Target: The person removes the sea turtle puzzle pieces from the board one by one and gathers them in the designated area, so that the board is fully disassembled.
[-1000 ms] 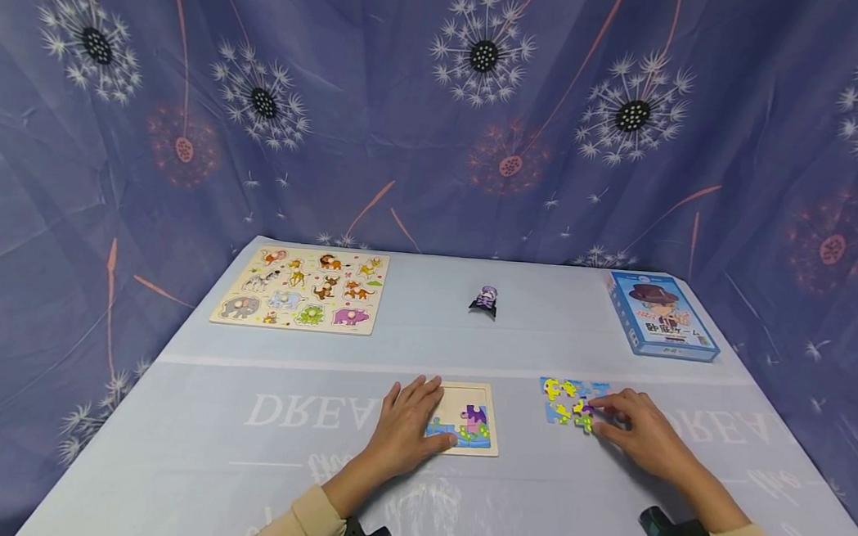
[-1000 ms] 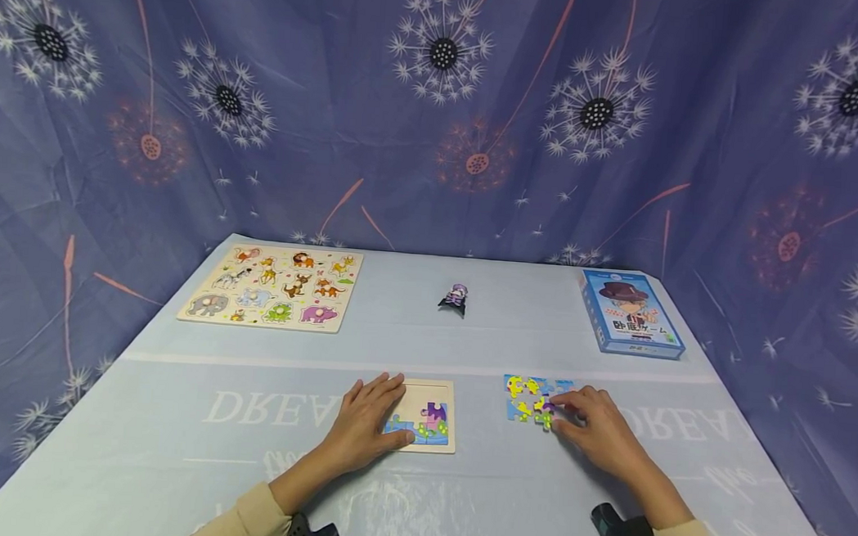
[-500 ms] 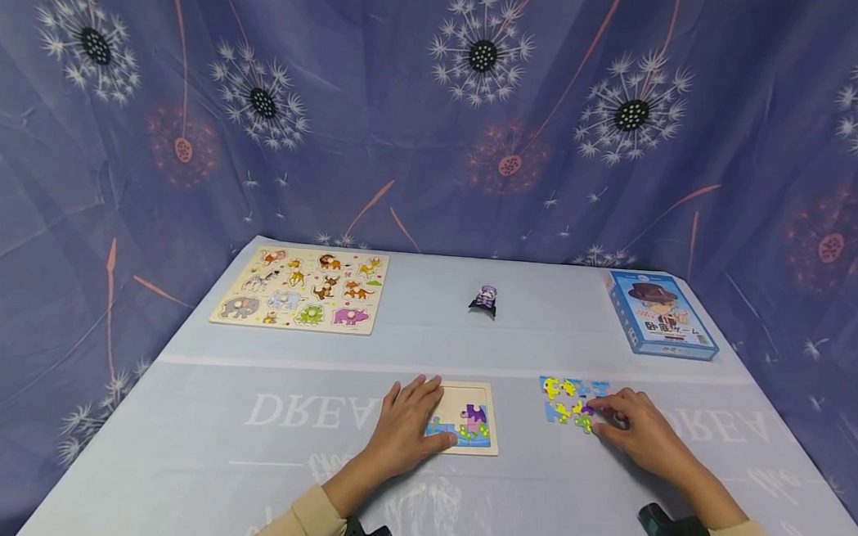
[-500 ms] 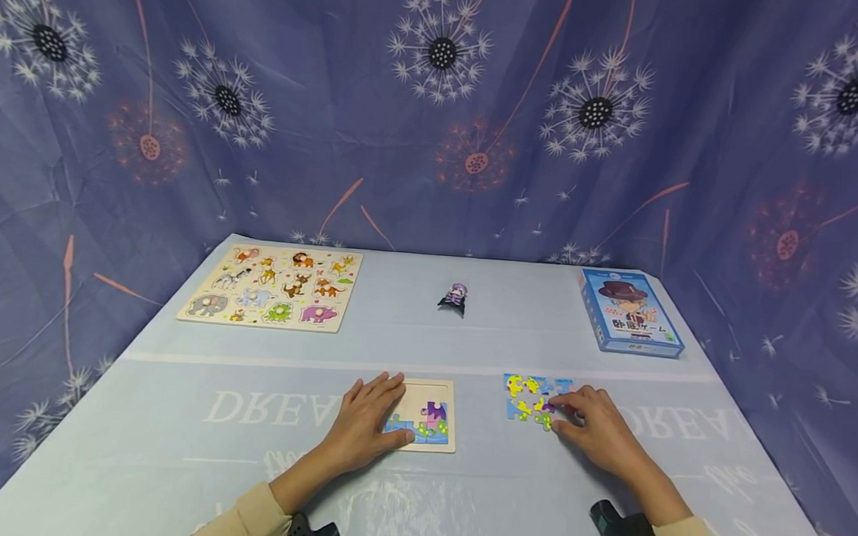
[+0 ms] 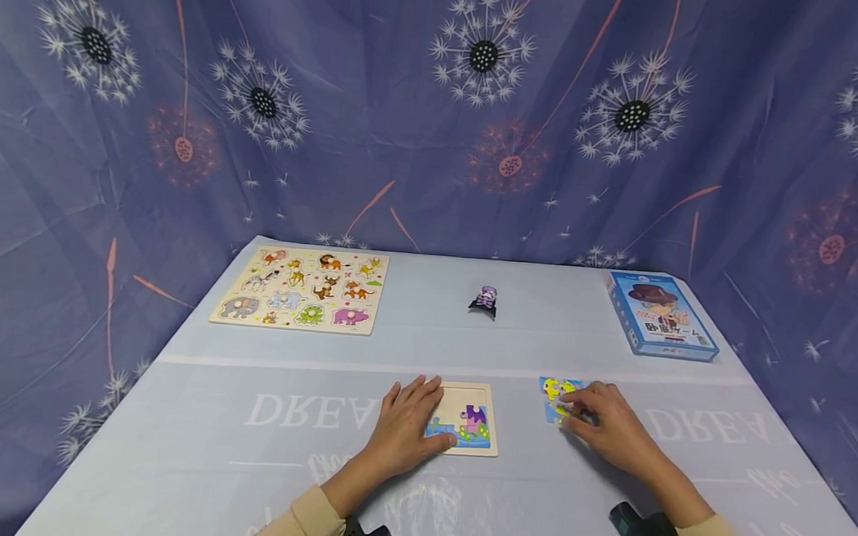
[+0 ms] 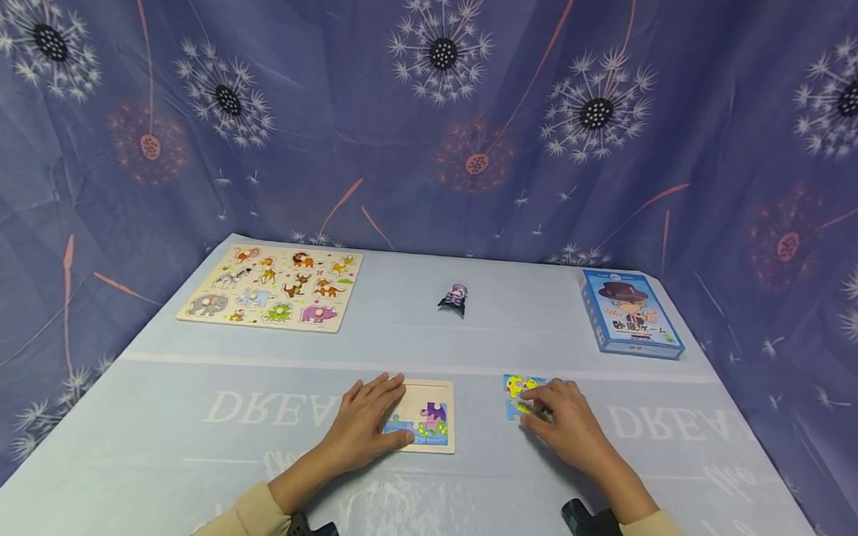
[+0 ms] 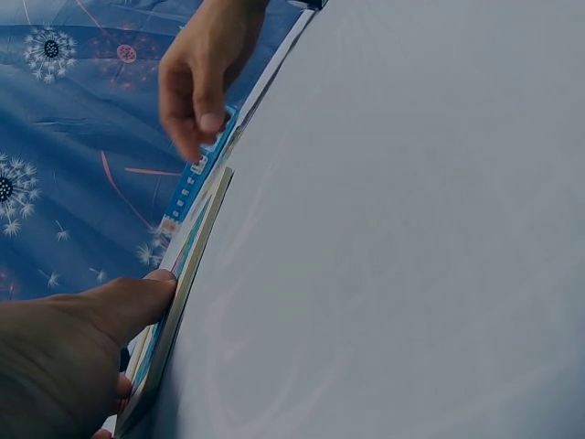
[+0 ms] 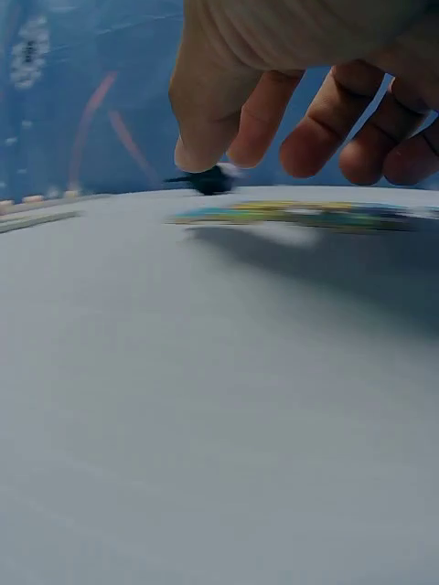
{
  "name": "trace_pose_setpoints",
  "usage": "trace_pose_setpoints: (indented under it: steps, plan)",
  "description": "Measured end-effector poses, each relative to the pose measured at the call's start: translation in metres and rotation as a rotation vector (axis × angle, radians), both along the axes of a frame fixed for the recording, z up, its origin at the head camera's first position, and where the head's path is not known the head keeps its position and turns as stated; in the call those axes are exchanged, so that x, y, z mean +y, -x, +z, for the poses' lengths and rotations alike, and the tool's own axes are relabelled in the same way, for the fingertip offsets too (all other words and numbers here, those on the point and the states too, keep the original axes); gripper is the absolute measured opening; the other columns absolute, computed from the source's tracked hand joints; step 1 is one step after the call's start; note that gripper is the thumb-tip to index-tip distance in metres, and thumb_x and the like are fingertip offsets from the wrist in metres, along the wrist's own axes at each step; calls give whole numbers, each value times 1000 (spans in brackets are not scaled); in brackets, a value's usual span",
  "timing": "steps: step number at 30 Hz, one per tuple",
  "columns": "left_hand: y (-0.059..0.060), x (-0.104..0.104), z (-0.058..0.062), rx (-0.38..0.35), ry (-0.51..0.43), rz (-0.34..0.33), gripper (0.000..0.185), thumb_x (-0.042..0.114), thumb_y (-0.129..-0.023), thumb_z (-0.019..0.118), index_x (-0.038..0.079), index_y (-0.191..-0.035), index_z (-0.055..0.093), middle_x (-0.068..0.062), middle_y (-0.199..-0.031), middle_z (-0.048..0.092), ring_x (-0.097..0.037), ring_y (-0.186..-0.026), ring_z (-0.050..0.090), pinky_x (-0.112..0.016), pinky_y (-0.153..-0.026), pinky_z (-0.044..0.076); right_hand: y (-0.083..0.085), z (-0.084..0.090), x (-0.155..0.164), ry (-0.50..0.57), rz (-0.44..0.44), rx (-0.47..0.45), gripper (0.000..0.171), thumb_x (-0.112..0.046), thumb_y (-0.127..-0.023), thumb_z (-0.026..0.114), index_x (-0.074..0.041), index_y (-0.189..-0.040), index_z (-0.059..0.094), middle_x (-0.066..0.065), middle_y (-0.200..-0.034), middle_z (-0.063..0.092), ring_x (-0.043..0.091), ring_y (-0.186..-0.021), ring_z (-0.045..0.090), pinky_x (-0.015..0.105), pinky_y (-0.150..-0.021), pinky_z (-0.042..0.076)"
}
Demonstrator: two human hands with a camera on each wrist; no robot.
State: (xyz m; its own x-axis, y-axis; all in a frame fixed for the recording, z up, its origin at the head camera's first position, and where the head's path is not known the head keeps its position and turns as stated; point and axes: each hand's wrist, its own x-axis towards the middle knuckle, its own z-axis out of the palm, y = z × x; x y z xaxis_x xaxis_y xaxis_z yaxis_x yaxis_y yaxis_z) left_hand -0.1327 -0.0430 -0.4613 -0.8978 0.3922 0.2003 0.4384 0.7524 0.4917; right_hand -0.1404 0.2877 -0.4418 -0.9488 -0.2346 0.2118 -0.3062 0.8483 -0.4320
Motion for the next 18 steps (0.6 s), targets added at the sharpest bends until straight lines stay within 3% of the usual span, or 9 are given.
trace_pose_setpoints:
  steps: [10, 18]
  plan:
    - [0, 3, 2, -4, -13, 5, 71, 44, -77, 68, 6, -135, 51, -6, -146, 45, -30, -140, 33, -58, -112, 19, 8, -4, -69, 11, 160, -7, 26, -25, -77, 76, -22, -102, 70, -9, -85, 54, 6, -81, 40, 22, -68, 35]
    - [3, 18, 5, -2, 39, -15, 77, 52, -77, 67, 8, -138, 48, -5, -148, 43, -29, -142, 30, -58, -113, 17, 12, -8, -93, -15, 224, 32, 24, -27, -77, 76, -22, -99, 71, -9, -83, 55, 4, -78, 37, 22, -68, 32]
